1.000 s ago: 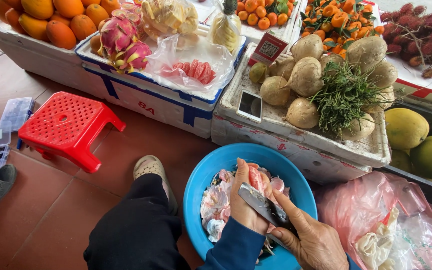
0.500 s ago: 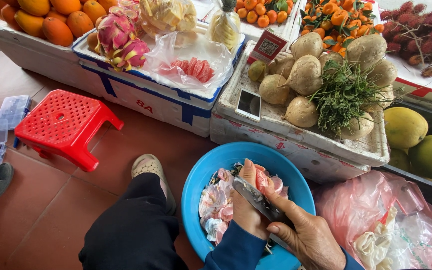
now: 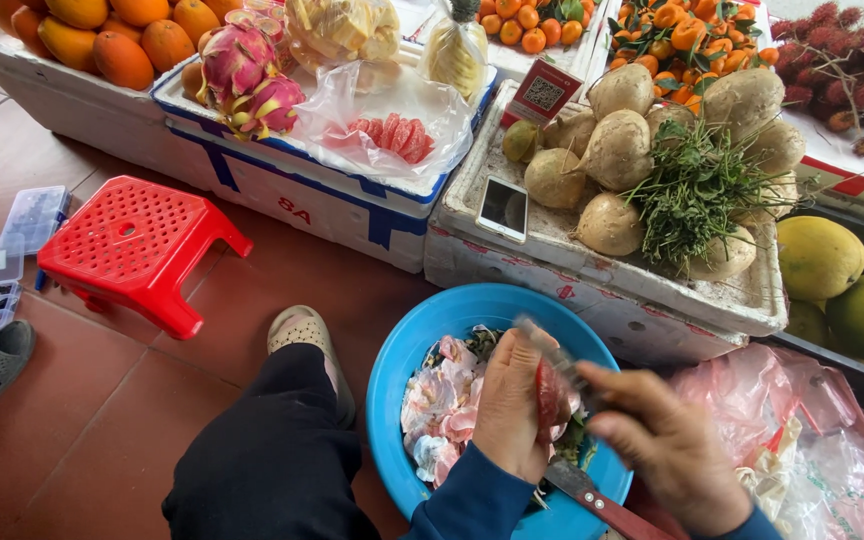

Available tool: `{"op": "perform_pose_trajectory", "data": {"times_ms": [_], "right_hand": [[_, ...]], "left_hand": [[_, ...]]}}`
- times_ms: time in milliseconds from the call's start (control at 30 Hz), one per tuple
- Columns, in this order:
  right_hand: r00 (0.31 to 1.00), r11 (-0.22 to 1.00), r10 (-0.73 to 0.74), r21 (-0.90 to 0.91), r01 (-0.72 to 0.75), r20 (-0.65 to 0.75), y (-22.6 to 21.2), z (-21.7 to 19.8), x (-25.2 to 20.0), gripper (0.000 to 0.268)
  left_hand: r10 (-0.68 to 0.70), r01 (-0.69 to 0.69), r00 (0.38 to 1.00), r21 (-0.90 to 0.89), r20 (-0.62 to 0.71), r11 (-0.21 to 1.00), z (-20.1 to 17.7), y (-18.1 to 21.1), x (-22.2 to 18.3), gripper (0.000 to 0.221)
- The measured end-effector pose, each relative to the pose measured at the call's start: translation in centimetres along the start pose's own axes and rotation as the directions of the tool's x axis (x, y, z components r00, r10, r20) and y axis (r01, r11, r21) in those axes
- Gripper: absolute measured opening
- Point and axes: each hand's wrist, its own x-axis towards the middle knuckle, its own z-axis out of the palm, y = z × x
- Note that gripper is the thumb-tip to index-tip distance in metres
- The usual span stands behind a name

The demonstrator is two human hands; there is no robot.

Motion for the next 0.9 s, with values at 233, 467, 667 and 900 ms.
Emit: {"op": "perform_pose_trajectory", "data": {"times_ms": [233, 467, 667, 900], "right_hand": [[0.99, 0.977, 0.086, 0.184, -0.106, 0.114, -1.7, -3.7, -1.3, 0.059], [0.951, 0.984, 0.164, -0.112, -0.139, 0.26, 1.9, -0.4, -4.1, 0.097], [0.94, 0.931, 0.289, -0.281, -0.232, 0.183, 1.1, 0.3, -3.9, 0.097], [0.971, 0.841, 0.24, -0.502, -0.205, 0.006, 1.6, 1.7, -3.3, 0.098]], "left_hand": [[0.056, -0.055, 0.998, 0.088, -0.008, 0.995, 0.1, 1.1, 0.1, 0.047], [0.151, -0.121, 0.985, 0.293, -0.082, 0.948, 1.4, 3.1, -1.1, 0.054], [0.162, -0.164, 0.986, 0.078, 0.029, 0.983, 0.5, 2.3, -0.5, 0.05], [0.189, -0.18, 0.98, 0.132, -0.06, 0.975, 1.2, 1.9, -1.1, 0.045]]}}
